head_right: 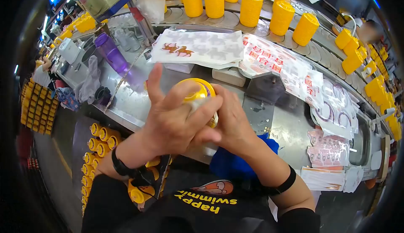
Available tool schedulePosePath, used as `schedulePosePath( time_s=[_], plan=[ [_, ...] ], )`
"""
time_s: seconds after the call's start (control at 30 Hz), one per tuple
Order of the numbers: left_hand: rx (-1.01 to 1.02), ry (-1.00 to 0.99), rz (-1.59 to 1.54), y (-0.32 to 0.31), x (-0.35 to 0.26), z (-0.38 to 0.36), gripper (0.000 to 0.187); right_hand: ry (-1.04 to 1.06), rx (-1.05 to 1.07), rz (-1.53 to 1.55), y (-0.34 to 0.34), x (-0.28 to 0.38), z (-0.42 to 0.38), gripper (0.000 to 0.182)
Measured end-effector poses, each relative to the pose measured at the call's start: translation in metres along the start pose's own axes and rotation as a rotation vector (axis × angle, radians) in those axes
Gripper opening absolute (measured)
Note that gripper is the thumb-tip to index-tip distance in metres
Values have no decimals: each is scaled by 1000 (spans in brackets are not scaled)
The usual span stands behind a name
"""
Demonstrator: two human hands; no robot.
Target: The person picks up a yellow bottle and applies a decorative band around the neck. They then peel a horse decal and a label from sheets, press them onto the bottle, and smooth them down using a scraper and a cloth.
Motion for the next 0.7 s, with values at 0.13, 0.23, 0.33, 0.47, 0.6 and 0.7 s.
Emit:
schedulePosePath(
  time_s=[0.13, 0.23, 0.33, 0.47, 0.6, 0.7],
  plan=[
    [145, 99, -77, -16, 34, 25, 64, 40, 46, -80, -1, 7, 3, 82],
    [43, 252, -375, -18, 70, -3, 74, -96, 107, -26, -1, 3, 2, 88],
    [25, 584, -990, -52, 65, -69, 97, -237, 242, -56, 3, -12, -11, 84],
    [-97, 679, -1117, -67, 50, -72, 98, -216, 241, -62, 16, -6, -10, 73],
    [49, 871, -1534, -87, 30, -23, 78, -303, 95, 43, 74, 10, -19, 61],
    [305, 1045, -1889, -120, -26, -2, 61, -390, 73, 33, 105, -8, -50, 55]
  ],
)
Point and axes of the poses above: each hand's wrist, its own z-axis towards the middle knuckle, its own y-axis out of the back of the hand, x = y × z, the point moved 8 cm from there along z, towards the middle knuckle, and after that the axes turned 6 degrees about -x, right-handed, at the moved point
